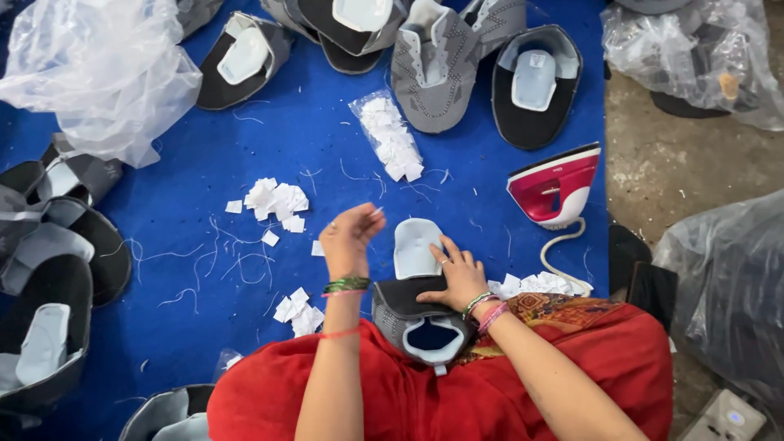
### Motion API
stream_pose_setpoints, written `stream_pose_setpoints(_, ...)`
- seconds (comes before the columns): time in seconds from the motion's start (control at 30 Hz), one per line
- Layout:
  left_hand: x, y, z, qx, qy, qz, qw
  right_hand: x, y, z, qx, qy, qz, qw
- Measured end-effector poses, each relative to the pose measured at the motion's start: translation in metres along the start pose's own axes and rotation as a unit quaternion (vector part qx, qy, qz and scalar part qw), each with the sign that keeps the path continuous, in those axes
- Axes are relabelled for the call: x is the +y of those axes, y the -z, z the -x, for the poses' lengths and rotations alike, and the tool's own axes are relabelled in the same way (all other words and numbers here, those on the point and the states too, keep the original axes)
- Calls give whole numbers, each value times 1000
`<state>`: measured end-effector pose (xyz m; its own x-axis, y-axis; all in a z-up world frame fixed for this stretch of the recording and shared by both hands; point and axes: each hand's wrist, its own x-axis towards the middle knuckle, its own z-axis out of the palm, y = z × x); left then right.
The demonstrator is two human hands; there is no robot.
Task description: The recorder is ironing labels and internal components onto shoe uppers as part of the manufacturing process.
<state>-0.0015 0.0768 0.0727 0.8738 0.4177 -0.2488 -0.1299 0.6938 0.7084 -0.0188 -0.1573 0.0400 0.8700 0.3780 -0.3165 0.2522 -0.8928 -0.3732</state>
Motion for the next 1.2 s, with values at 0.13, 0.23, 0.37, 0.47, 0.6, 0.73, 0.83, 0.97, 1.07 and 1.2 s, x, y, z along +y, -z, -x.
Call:
stream_pose_setpoints(0.13,29,-66,54,-142,-57,-137,979,1,1,0,9,2,-3,1000)
stream_pose_setpoints(0.23,47,-94,80,-188,-42,-150,970,2,0,3,14,7,-11,1000)
stream_pose_setpoints(0.37,53,-107,97,-184,-20,-143,972,0,3,3,23,17,-11,1000)
stream_pose_setpoints(0.47,50,-109,100,-184,-8,-146,972,2,0,2,12,5,-9,1000)
stream_pose_setpoints(0.6,46,-107,100,-183,16,-129,975,1,0,2,0,-2,-3,1000)
stream_pose_setpoints(0.73,43,-107,101,-177,34,-109,978,3,-2,-1,-4,-7,5,1000)
stream_pose_setpoints(0.83,45,-109,102,-168,44,-110,979,0,1,1,-12,-11,5,1000)
stream_pose_setpoints(0.97,44,-112,102,-153,39,-141,977,-1,3,1,-11,-14,0,1000)
stream_pose_setpoints(1.07,45,-110,100,-148,23,-191,970,0,2,1,-7,-7,2,1000)
stream_pose_setpoints(1.2,24,-78,57,-96,-101,-486,863,-5,4,4,17,11,-2,1000)
